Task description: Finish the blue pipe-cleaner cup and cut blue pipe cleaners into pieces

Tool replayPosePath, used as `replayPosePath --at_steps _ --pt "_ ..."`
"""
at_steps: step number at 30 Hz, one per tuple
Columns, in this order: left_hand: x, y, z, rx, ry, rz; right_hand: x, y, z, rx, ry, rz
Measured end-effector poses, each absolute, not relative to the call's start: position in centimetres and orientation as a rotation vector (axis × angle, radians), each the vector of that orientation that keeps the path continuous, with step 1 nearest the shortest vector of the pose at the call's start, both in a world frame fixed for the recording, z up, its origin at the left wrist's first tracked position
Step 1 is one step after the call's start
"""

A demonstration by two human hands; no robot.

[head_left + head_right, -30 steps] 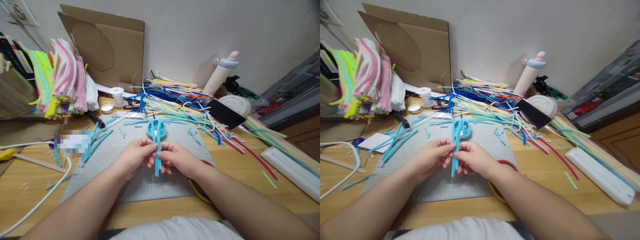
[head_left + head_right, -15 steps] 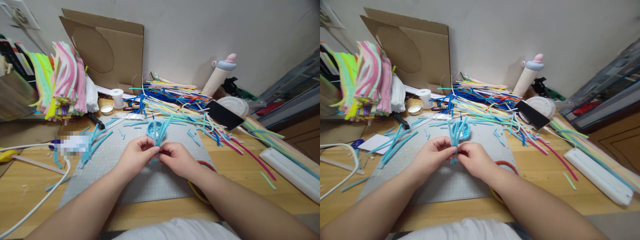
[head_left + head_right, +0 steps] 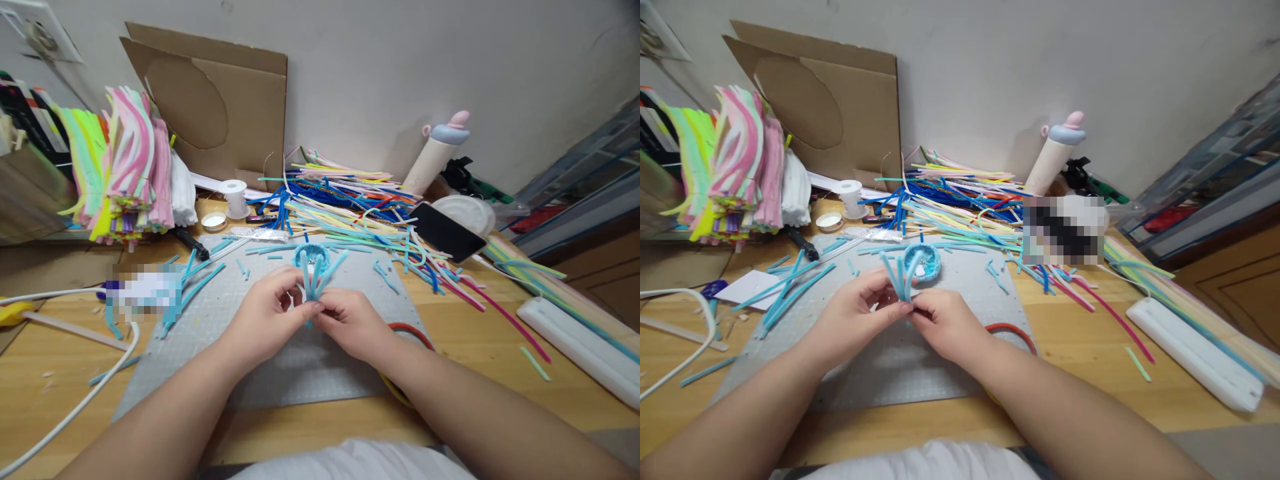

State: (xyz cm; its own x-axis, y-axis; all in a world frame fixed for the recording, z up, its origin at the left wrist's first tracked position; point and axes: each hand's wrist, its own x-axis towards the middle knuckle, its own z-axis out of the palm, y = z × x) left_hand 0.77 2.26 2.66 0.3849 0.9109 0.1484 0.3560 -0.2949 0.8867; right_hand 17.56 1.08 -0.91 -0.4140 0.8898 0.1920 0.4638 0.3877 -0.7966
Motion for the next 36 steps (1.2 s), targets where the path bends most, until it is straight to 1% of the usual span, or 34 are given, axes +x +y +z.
replayPosePath --at_steps 5,11,15,21,30,36 --pt "0.8 2.2 2.3 1.896 0.979 0.812 17.3 1.0 -1.2 -1.144 -2.047 0.964" --pt "1.0 2.1 1.9 1.861 1.032 0.782 17.3 1.1 -1.5 -1.192 -2.071 0.961" --pt "1.1 2.0 1.8 1.77 1.015 0.843 17.3 1.2 -1.3 -1.191 -2.076 0.969" --pt "1.1 2.0 2.3 1.676 1.04 0.93 17.2 0.9 -1.2 -1.073 -2.046 0.913" --pt "0.9 2.1 2.4 1.807 1.027 0.87 16.8 0.9 -1.3 -1.082 -2.073 0.963" --pt "0.6 2.5 2.2 1.925 0.988 0.788 16.7 0.9 -2.1 -1.115 -2.123 0.903"
